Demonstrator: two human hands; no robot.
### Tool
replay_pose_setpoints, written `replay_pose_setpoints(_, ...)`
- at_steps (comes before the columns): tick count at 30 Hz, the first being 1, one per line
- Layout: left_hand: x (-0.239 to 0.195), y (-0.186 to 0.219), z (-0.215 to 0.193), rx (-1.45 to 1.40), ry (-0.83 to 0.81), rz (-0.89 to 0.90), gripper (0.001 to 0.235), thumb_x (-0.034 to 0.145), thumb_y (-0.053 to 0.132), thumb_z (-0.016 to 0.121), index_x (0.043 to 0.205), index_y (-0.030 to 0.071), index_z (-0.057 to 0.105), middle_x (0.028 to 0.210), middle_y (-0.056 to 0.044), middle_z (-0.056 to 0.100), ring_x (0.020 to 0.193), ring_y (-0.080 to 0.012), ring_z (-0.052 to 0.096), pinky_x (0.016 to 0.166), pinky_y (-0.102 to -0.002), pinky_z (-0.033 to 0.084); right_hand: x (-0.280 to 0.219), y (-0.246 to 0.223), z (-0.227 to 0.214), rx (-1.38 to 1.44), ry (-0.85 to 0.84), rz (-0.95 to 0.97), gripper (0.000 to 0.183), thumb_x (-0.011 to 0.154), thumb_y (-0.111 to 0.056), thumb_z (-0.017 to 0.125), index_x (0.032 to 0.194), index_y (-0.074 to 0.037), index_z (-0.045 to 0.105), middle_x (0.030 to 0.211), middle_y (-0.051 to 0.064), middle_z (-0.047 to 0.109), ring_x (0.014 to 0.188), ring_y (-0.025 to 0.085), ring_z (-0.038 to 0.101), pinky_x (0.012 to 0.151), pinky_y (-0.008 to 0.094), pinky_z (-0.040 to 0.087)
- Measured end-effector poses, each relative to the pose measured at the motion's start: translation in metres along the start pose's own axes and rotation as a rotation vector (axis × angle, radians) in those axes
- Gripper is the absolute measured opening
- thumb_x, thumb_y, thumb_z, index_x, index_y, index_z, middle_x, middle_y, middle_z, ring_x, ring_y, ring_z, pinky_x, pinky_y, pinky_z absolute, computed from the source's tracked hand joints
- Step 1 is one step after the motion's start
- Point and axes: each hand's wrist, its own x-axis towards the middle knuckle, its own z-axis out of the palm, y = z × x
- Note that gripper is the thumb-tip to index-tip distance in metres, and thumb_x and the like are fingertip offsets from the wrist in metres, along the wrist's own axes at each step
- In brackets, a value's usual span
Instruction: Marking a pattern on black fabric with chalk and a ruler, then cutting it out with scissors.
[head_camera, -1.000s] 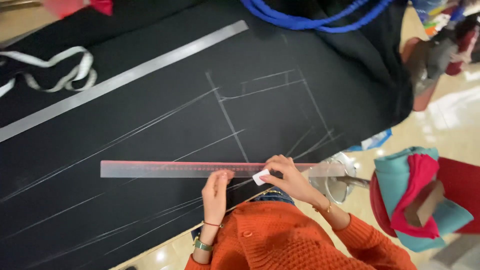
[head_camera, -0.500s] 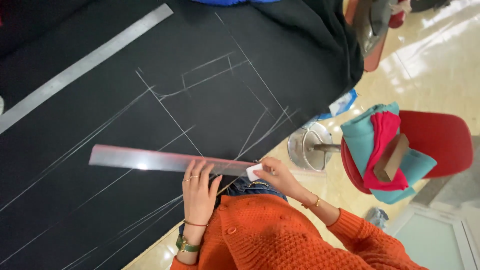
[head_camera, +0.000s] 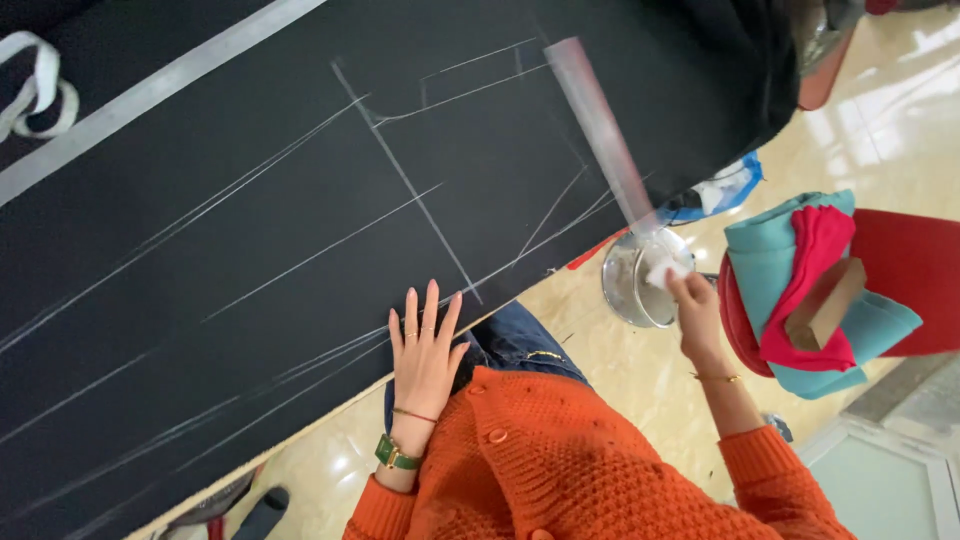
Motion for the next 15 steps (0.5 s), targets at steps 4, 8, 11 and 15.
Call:
replay_pose_setpoints(4, -0.032, -0.016, 0.006, 0.004, -0.001, -0.079, 0.080, 0.094, 0.042, 0.060, 0.163, 0.035, 0.021, 0.173, -0.004, 0.006, 0.158, -0.0315, 0.005, 0.123, -0.056, 0.010, 0.016, 0.016, -0.006, -0.033, 0.073, -0.025, 0.032, 0.106, -0.036, 0.076, 0.093, -0.010, 0.063, 0.080, 0.001, 0.052, 0.079, 0.014, 0.046, 0.073, 0.030, 0.037)
replay_pose_setpoints(8, -0.066, -0.031, 0.012, 0.000, 0.043, -0.166, 0.081, 0.092, 0.041, 0.062, 0.162, 0.036, 0.022, 0.173, -0.003, 0.007, 0.158, -0.0299, 0.006, 0.123, -0.057, 0.011, 0.017, -0.009, 0.012, -0.058, 0.068, -0.027, 0.034, 0.108, -0.037, 0.075, 0.090, -0.012, 0.062, 0.078, 0.000, 0.050, 0.074, 0.012, 0.044, 0.068, 0.031, 0.037)
replay_pose_setpoints(11, -0.087, -0.037, 0.013, -0.017, 0.066, -0.231, 0.080, 0.092, 0.040, 0.062, 0.162, 0.036, 0.024, 0.173, -0.002, 0.009, 0.158, -0.0290, 0.006, 0.123, -0.057, 0.010, -0.027, -0.098, 0.045, -0.028, 0.000, 0.009, 0.033, 0.107, -0.041, 0.075, 0.095, -0.012, 0.065, 0.078, 0.002, 0.053, 0.070, 0.013, 0.047, 0.063, 0.031, 0.042)
replay_pose_setpoints(15, -0.103, -0.040, 0.009, -0.025, 0.119, -0.291, 0.074, 0.094, 0.040, 0.060, 0.160, 0.037, 0.028, 0.173, -0.001, 0.013, 0.158, -0.0285, 0.008, 0.123, -0.060, 0.008, -0.032, -0.115, 0.068, 0.029, -0.064, 0.012, 0.031, 0.105, -0.041, 0.073, 0.099, -0.012, 0.065, 0.076, 0.001, 0.051, 0.067, 0.009, 0.048, 0.057, 0.023, 0.042)
